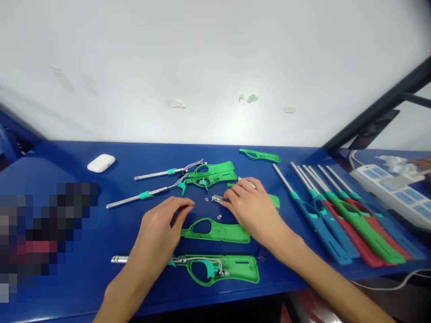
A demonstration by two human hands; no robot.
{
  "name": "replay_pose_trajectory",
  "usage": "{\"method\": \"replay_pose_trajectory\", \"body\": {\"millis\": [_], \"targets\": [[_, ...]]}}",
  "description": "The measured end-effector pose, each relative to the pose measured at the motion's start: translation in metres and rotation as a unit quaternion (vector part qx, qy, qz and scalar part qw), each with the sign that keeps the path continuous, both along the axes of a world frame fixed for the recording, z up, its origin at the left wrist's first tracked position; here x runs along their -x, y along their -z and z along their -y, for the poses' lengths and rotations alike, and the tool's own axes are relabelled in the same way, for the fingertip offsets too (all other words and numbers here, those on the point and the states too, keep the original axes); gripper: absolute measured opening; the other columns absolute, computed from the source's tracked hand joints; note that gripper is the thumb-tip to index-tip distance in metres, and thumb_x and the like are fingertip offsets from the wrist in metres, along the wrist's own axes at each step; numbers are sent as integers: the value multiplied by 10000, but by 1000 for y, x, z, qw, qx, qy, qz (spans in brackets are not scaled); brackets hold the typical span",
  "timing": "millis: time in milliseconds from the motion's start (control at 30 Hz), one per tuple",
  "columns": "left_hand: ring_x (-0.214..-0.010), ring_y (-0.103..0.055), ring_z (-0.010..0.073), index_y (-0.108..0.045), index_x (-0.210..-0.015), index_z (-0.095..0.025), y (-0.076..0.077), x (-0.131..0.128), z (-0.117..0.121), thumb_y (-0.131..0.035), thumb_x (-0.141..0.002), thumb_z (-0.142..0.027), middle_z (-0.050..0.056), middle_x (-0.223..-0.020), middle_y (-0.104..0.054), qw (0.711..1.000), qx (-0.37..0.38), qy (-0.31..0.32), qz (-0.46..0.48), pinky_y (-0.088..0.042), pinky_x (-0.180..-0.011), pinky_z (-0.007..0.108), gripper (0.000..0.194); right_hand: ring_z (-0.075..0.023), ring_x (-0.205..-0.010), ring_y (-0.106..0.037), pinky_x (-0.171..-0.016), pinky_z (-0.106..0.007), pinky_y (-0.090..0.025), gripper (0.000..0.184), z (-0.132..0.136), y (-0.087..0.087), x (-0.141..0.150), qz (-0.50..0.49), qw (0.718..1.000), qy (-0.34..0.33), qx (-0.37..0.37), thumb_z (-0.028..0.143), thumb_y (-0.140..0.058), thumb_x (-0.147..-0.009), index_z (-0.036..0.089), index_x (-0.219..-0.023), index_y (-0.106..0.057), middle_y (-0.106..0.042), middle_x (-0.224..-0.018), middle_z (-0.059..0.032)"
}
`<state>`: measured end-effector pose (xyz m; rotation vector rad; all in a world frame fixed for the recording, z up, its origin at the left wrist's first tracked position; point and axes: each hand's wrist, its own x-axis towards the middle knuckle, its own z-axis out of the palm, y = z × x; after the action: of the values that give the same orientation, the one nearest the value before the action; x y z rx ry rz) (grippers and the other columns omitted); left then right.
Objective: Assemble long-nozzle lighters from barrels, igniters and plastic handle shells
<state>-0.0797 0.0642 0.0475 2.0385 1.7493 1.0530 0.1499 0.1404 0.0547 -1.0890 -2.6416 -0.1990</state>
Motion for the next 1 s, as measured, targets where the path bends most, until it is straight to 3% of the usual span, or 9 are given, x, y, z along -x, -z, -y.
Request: {"method": "replay_pose_trajectory", "body": {"millis": [133,233,300,467,633,800,1000], "targets": [[-800,-695,128,-727,-1018,-294,-5,-5,16,-603,-1021,-297,-31,-969,-753,997,2,-26,66,-517,-629,208,124,-231,-918,-685,-960,-435,-490,182,17,-3,-16,-56,998,-9,11,286,-553,-1073,157,-1049,-680,-766,-951,-62],[-836,-692,87,-731,-1017,-331,-7,-12,27,-611,-1021,-286,-67,-986,-739,993,8,-28,114,-543,-714,153,127,-193,-978,-681,-910,-365,-512,235,38,-10,-27,-101,993,-35,53,384,-517,-1088,224,-1230,-616,-755,-1043,-15],[-782,-676,63,-734,-1001,-344,-9,-16,32,-613,-1018,-284,-82,-961,-731,990,15,-26,139,-528,-663,116,137,-194,-1011,-665,-906,-368,-515,275,52,-12,-29,-139,985,-47,94,380,-523,-1086,259,-1326,-583,-728,-1077,-14],[-790,-713,67,-759,-963,-351,-13,-26,42,-701,-951,-323,-88,-911,-759,972,60,-49,222,-541,-670,75,65,-169,-941,-656,-840,-336,-520,156,71,-11,-22,-204,968,-53,135,269,-582,-1064,279,-1206,-646,-671,-1059,-11],[-761,-723,78,-737,-920,-315,-14,-32,47,-744,-898,-333,-75,-861,-749,956,85,-67,273,-566,-682,90,29,-146,-895,-666,-809,-320,-529,176,75,-10,-20,-216,957,-57,183,249,-588,-1060,283,-1227,-632,-661,-1084,-5],[-703,-690,87,-638,-863,-256,-15,-37,49,-730,-910,-312,-60,-790,-706,944,105,-51,309,-556,-639,126,118,-153,-919,-655,-831,-324,-529,208,76,-11,-22,-228,952,-69,191,231,-606,-1049,277,-1250,-632,-697,-1092,3],[-697,-585,86,-364,-760,-231,-14,-47,55,-626,-975,-211,-67,-761,-617,944,52,-33,324,-485,-623,173,339,-175,-950,-604,-833,-325,-542,478,80,-11,-23,-213,940,-75,256,21,-531,-1003,296,-1391,-578,-699,-1136,-1]]}}
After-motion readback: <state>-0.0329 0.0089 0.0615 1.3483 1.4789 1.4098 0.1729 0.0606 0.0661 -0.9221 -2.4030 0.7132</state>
